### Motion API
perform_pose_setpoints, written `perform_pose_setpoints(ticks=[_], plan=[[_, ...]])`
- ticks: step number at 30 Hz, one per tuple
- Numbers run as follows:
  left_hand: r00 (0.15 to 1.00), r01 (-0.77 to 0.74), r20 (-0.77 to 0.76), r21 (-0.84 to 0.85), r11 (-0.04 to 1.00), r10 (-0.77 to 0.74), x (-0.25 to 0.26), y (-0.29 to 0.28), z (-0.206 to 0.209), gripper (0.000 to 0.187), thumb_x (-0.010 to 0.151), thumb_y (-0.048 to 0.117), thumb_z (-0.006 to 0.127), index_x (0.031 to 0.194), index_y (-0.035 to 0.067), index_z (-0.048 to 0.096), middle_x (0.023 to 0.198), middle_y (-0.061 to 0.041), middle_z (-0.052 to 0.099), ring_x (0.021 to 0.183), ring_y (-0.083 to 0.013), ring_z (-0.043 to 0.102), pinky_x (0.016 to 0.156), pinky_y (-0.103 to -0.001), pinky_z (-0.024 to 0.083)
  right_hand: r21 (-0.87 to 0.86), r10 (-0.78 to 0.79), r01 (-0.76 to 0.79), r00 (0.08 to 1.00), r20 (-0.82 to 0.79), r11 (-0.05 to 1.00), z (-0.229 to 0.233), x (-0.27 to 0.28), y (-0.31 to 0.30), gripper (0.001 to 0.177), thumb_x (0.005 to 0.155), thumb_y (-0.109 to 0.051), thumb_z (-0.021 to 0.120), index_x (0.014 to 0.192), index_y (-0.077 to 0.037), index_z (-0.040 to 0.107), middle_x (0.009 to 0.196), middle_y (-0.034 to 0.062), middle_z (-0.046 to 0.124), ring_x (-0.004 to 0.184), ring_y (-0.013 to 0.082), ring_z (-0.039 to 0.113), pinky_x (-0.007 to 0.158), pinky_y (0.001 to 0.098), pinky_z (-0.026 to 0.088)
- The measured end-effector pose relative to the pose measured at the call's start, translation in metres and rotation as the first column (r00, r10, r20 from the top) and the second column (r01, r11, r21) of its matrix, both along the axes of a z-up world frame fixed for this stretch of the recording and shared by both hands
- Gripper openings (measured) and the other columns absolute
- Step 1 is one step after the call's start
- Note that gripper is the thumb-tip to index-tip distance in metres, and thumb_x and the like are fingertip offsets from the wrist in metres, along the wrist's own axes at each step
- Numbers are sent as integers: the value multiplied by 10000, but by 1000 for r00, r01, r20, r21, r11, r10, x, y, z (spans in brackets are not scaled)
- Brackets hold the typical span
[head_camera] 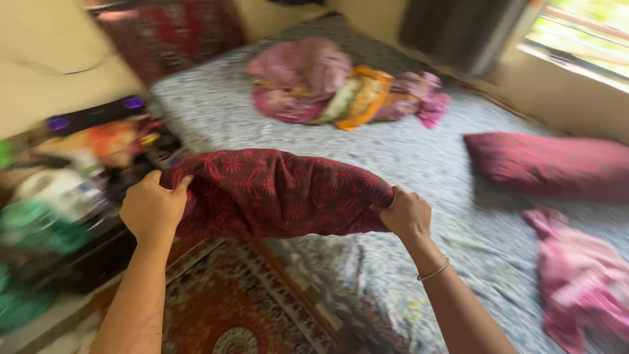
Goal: The person picks up a pillow, carries it across the room, and places it on a shelf. They then pick up a small pink piece of clothing and a large pink patterned cloth from a bed, folding the cloth by matching its edges and smoothing it out on the mattress.
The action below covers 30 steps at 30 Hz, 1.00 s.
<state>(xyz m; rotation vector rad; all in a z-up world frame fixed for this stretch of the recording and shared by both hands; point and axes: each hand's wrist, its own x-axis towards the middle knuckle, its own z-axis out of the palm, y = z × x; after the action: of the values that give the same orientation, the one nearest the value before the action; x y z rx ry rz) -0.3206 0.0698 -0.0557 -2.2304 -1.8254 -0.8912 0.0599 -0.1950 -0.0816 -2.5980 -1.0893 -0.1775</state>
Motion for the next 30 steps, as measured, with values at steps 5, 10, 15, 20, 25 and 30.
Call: perform_pose_setpoints(ticks=[5,10,15,20,25,30], plan=[[987,-158,31,134,978,156,-139,-7,14,515,827,572,834,863,72,717,803,-176,714,745,-427,687,587,-536,528,-31,202,-203,979,-24,979,11,-97,79,537,683,-573,849,967,-125,767,866,194,753,854,404,728,739,510,562],[943,-334,71,183,925,326,-258,-28,25,496,827,552,877,865,82,724,776,-199,700,739,-444,674,591,-537,514,-39,417,-415,908,36,909,17,-182,152,559,686,-581,857,959,-103,765,856,195,751,836,398,726,731,497,564],[862,-508,80,152,848,501,-338,-47,30,554,823,570,895,798,58,687,730,-191,683,696,-446,657,565,-529,495,-22,588,-589,808,-23,808,22,-254,208,550,696,-568,850,947,-87,761,811,181,758,808,379,733,732,482,568],[774,-632,100,184,753,625,-392,-52,29,558,779,565,914,763,57,684,722,-174,678,675,-427,657,544,-521,492,-72,682,-680,731,21,730,23,-316,274,608,673,-607,869,952,-75,773,846,195,747,822,398,722,732,489,567],[741,-671,189,184,718,644,-432,-30,27,486,787,514,916,820,76,709,749,-146,701,710,-398,682,602,-499,516,-46,784,-784,620,-13,619,17,-367,352,594,688,-599,850,998,-98,777,885,212,747,863,418,718,758,504,573],[635,-771,198,94,630,747,-463,0,33,491,776,515,919,809,69,718,748,-162,705,716,-403,685,615,-503,521,-54,841,-840,541,3,541,20,-414,428,632,686,-611,843,1009,-74,765,929,217,749,897,416,719,775,513,574]])
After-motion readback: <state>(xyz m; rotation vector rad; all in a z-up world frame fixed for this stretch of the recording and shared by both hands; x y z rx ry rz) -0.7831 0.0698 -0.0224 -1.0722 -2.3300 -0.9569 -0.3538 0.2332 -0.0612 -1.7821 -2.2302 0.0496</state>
